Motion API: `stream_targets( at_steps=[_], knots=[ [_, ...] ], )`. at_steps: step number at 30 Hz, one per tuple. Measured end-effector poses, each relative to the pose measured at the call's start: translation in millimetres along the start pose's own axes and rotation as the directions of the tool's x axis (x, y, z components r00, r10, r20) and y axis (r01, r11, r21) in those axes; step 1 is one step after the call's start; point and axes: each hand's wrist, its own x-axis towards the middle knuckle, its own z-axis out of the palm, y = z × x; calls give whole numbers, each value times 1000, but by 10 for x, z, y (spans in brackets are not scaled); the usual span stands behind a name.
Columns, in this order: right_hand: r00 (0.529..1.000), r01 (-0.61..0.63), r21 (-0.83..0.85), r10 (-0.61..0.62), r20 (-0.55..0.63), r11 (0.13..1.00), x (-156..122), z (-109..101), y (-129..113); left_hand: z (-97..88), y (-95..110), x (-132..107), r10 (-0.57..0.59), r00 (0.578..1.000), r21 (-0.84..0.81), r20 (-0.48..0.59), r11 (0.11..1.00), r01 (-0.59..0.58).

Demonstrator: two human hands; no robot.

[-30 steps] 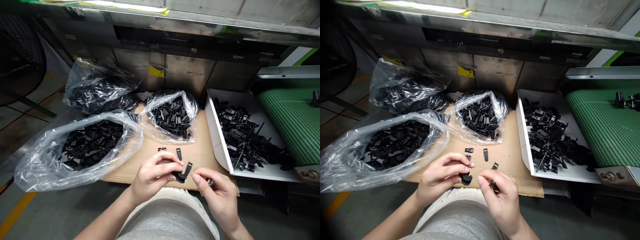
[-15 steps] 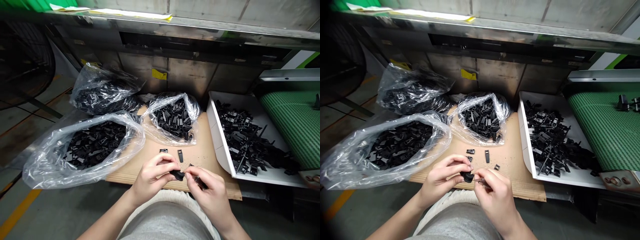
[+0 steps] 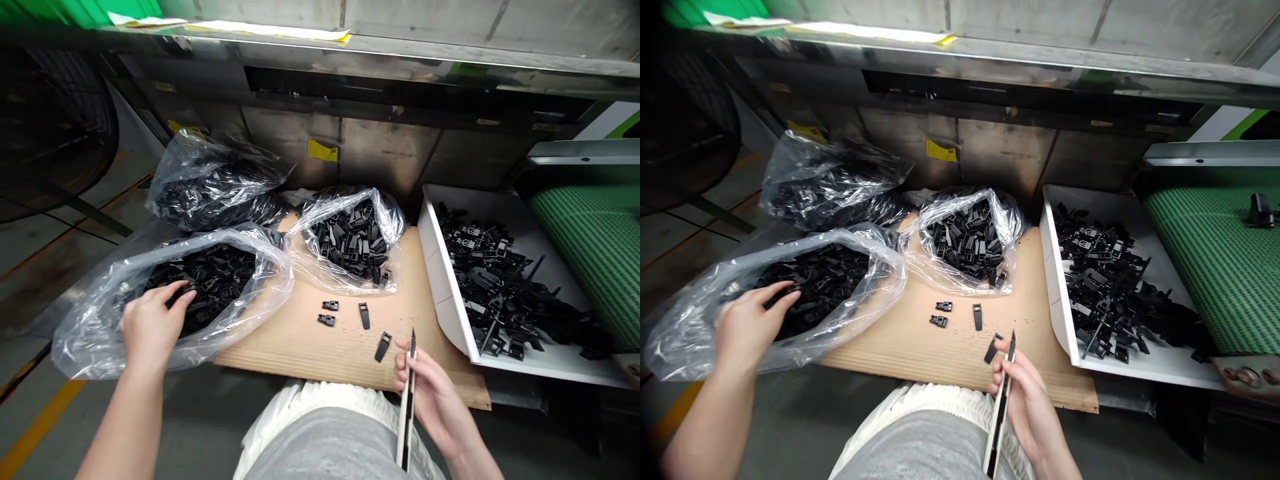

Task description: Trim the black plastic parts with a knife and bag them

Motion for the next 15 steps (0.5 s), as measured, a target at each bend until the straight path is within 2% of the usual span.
stream_targets(
  at_steps=[2, 5, 6, 8, 10, 13, 15],
  knots=[
    [995, -74, -35, 76, 56, 997, -33, -5, 45, 109, 65, -41, 47, 998, -7, 32, 999, -47],
    [991, -30, -178, 53, 123, 984, -68, -9, 54, 394, 543, -256, 176, 974, -102, 146, 982, -162],
    [992, 25, -232, 4, 122, 972, -68, -15, 54, 513, 730, -352, 243, 940, -155, 239, 965, -210],
    [987, 149, -343, -121, 102, 927, -56, -34, 66, 754, 1039, -539, 367, 835, -259, 411, 925, -279],
    [973, 230, -440, -216, 82, 868, -41, -55, 94, 959, 1204, -680, 411, 758, -304, 507, 908, -289],
    [965, 254, -527, -247, 85, 811, -35, -74, 135, 1113, 1246, -764, 405, 703, -328, 584, 910, -252],
    [963, 262, -579, -250, 102, 772, -44, -73, 140, 1090, 1258, -759, 398, 681, -358, 615, 910, -208]
  ],
)
